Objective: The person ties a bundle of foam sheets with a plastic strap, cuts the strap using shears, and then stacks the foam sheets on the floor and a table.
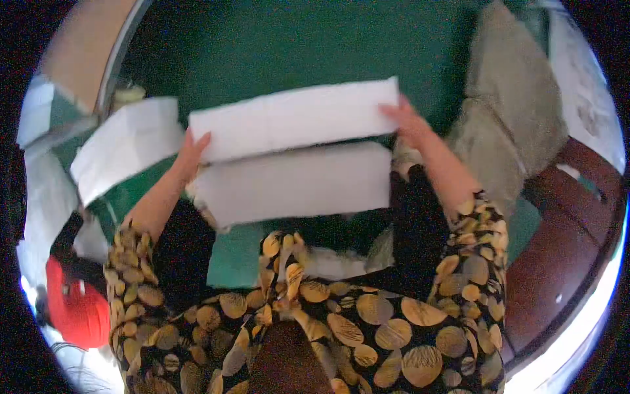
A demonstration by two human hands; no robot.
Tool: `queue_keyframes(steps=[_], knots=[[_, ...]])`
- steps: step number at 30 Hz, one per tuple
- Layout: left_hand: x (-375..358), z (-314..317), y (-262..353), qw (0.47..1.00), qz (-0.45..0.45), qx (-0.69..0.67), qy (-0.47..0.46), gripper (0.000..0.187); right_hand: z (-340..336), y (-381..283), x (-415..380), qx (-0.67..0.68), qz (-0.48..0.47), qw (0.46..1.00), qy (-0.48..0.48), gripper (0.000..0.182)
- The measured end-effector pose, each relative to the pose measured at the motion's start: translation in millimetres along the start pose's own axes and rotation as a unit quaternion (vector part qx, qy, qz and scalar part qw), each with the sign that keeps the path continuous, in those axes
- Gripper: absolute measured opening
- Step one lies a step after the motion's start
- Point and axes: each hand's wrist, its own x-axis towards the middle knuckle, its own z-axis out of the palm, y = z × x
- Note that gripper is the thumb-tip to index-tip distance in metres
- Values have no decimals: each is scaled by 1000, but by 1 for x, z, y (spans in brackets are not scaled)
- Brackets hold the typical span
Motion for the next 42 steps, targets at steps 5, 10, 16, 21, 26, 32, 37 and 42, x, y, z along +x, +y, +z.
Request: queue_keyframes(steps=[5, 10, 16, 21, 26, 32, 37, 42], knots=[[17, 0, -18, 998, -37, -53, 12, 58, 34, -49, -37, -132, -61, 980, 135, 49], [30, 18, 13, 998, 5, -55, 13, 62, 28, -53, -13, -87, -129, 985, 70, 49], [27, 20, 29, 990, 51, -126, -27, 61, 36, -42, 0, 26, -49, 996, 64, 58], [29, 19, 16, 989, 45, -142, -25, 60, 62, -66, -30, 64, 25, 990, 124, 66], [38, 19, 15, 986, 40, -160, -38, 59, 57, -69, -18, 87, 27, 991, 99, 71], [9, -7, 74, 953, -79, -244, -163, 58, 25, -78, -31, 133, -39, 990, -1, 63], [-46, -38, 150, 948, -14, -250, -196, 77, 15, -167, -131, 82, -57, 994, 52, 67], [-91, -57, 156, 975, -16, -160, -157, 83, -15, -172, -145, 42, -23, 999, 3, 83]])
